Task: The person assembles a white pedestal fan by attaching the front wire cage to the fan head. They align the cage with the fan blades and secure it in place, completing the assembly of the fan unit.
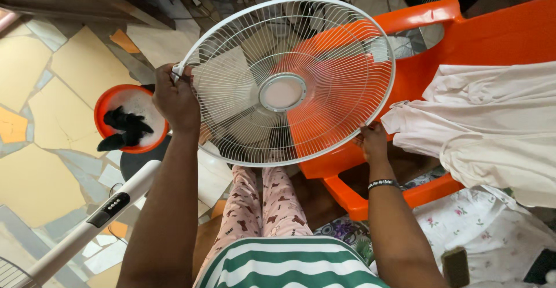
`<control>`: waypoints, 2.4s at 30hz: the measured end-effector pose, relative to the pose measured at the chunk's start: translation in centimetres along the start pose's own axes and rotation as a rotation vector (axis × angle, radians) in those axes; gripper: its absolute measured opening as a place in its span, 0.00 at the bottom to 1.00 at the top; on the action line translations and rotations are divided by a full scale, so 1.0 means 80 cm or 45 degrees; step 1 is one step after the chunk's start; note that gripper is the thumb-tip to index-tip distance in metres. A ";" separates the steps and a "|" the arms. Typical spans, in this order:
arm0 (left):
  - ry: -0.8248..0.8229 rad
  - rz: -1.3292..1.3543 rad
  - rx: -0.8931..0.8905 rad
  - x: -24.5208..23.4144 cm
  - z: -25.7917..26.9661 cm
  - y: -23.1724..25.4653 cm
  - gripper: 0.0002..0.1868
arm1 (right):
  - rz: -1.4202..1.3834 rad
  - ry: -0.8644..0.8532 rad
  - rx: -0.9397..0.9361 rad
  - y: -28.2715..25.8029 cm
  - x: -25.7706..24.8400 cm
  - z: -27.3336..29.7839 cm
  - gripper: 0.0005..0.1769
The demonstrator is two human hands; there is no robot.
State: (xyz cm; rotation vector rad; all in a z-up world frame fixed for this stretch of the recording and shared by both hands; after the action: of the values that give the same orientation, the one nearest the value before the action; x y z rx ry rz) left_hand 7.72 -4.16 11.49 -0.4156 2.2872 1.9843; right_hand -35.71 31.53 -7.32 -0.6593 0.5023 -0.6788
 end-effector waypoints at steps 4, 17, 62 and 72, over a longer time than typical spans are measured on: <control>0.044 0.125 -0.090 -0.011 0.001 0.000 0.08 | 0.249 -0.015 -0.204 -0.025 0.000 0.005 0.09; -0.047 0.084 -0.327 -0.060 -0.011 0.004 0.13 | 0.887 0.481 -0.667 -0.188 0.003 0.146 0.09; 0.066 0.709 -1.163 -0.317 0.024 -0.038 0.11 | 0.399 -0.814 -1.214 -0.629 0.233 0.372 0.36; 0.052 0.390 -1.192 -0.272 0.071 -0.061 0.06 | 0.435 -0.724 -1.221 -0.595 0.194 0.342 0.36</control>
State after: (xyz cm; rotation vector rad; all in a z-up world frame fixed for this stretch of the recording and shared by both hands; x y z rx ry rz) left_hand 29.25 4.07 11.14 -0.1434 1.3349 3.1341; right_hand -27.73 2.81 41.35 -1.5641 0.3712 0.1370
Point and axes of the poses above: each hand's wrist, its own z-axis away from the middle knuckle, its own x-axis out of the palm, y = z × x, the point moved 5 cm from there along -z, towards the middle knuckle, and after that the axes turned 8 degrees about z, right-handed, at the moved point
